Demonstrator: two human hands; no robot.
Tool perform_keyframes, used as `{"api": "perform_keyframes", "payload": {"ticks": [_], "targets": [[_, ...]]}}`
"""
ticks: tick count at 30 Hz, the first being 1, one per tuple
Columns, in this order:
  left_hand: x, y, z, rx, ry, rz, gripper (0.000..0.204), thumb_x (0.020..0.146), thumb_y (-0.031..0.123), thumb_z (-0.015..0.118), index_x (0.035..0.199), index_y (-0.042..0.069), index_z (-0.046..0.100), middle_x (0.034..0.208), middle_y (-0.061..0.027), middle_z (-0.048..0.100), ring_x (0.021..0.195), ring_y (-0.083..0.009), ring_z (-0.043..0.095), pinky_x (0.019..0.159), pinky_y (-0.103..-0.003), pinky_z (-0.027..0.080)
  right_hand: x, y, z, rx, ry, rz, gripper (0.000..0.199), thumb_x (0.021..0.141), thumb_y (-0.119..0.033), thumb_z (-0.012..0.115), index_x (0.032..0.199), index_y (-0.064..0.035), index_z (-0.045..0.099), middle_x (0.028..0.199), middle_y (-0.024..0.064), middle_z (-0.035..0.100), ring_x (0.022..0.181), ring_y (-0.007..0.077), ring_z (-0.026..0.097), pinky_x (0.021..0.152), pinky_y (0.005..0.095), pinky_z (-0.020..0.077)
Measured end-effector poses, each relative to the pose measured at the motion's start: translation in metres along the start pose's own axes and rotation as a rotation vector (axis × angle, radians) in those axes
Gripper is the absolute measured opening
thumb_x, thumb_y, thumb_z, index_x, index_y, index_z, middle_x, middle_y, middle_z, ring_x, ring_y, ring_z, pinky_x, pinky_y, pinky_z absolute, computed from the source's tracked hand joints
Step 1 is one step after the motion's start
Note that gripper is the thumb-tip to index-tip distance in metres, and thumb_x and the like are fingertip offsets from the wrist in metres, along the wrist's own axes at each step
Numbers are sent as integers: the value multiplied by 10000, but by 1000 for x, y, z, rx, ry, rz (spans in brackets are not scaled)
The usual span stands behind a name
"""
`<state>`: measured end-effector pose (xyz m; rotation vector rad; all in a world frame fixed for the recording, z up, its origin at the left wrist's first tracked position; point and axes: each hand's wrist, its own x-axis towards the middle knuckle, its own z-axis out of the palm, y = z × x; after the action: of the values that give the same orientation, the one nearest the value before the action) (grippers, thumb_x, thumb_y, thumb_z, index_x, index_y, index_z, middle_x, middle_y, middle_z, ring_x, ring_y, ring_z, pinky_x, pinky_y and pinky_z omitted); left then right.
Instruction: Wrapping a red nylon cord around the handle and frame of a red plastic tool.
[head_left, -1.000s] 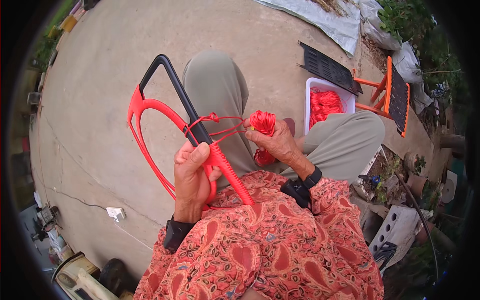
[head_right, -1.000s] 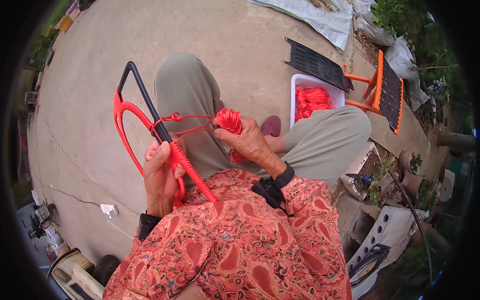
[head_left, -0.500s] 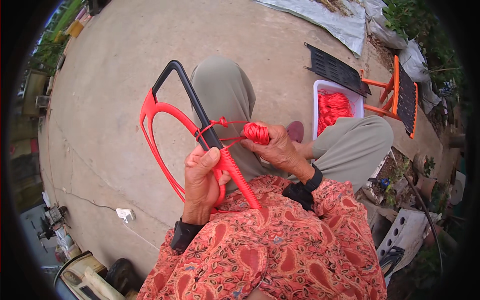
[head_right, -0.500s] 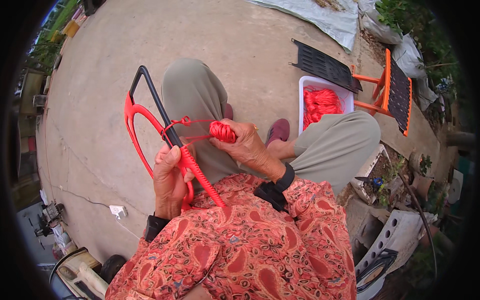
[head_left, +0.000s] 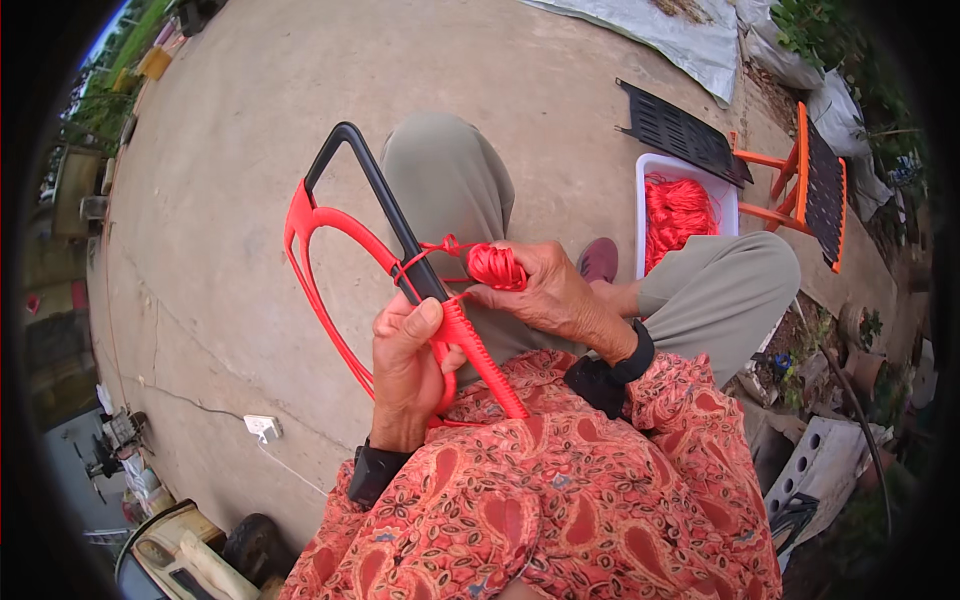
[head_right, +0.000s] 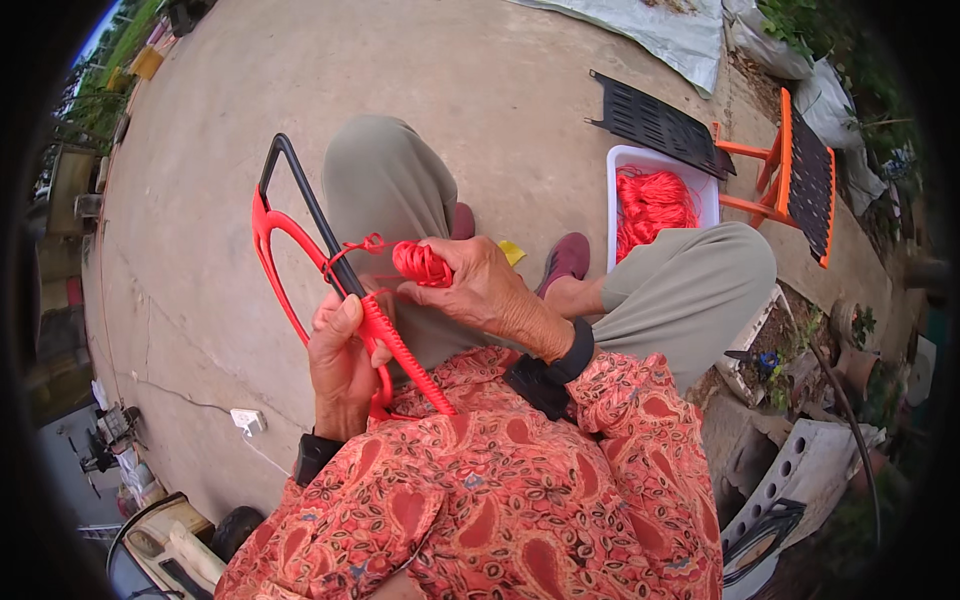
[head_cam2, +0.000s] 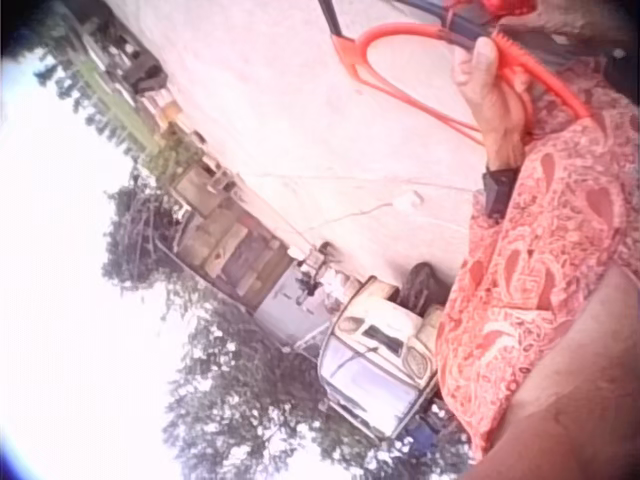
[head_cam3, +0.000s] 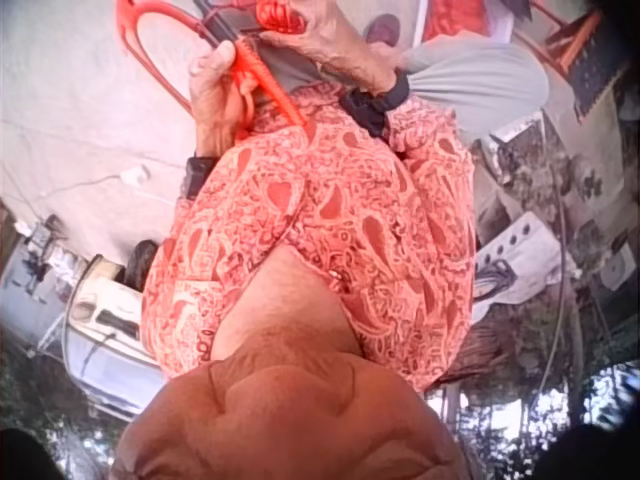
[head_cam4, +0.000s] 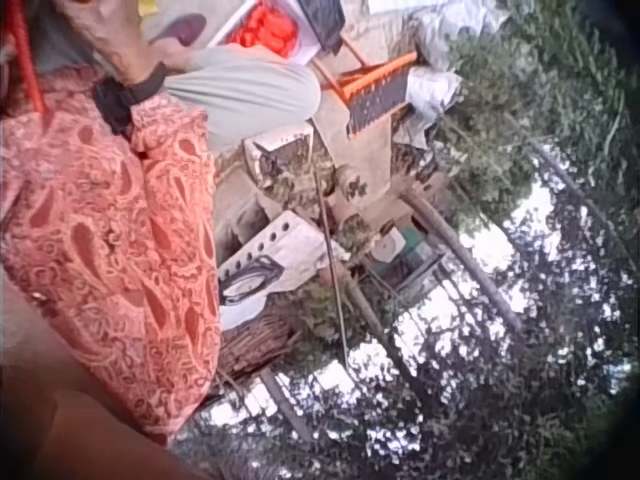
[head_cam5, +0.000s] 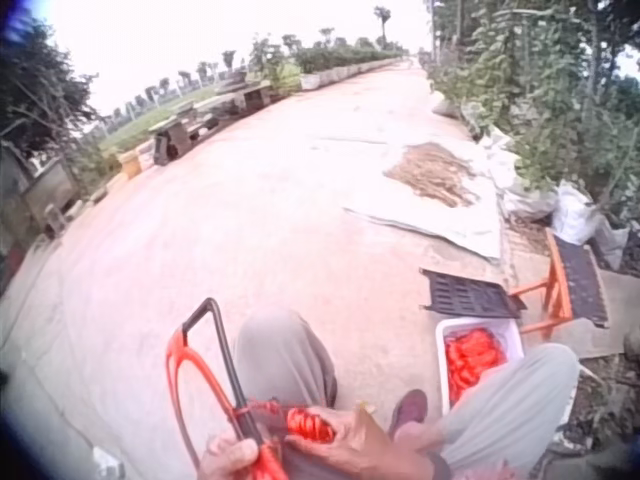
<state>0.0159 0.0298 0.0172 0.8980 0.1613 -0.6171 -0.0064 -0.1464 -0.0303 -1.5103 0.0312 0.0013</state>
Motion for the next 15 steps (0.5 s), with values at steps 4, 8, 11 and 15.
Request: {"api": "perform_keyframes", "payload": {"ticks": [4, 8, 11, 15], "targets": [[-2, 1, -3, -18, -27, 2, 262, 864, 137, 655, 1058, -4, 547, 824, -87, 631, 543, -117, 526, 400, -230, 342, -7, -3, -4, -365, -68, -33, 215, 815, -156, 728, 928, 2, 637, 705, -24, 618, 685, 38, 497, 641, 249, 456], [-1, 1, 1, -31, -50, 23, 266, 863, 138, 656, 1063, -1, 547, 808, -77, 625, 557, -118, 537, 402, -233, 349, -11, -2, -30, -96, 135, 95, 175, 822, -140, 721, 885, 0, 637, 704, -35, 610, 673, 31, 495, 616, 242, 451], [-4, 4, 4, -32, 31, 22, 264, 862, 145, 659, 1057, 5, 549, 787, -70, 619, 562, -120, 543, 406, -234, 355, -13, 0, -62, -194, 275, 133, 156, 819, -133, 722, 865, -13, 634, 713, -47, 599, 684, 20, 489, 619, 233, 448], [-2, 3, -4, -36, -4, 3, 247, 863, 146, 657, 1041, 13, 551, 791, -68, 620, 568, -119, 548, 408, -233, 359, -20, 12, -92, -273, 416, 170, 155, 808, -137, 733, 809, -40, 612, 696, -64, 563, 648, 21, 482, 593, 227, 442]]}}
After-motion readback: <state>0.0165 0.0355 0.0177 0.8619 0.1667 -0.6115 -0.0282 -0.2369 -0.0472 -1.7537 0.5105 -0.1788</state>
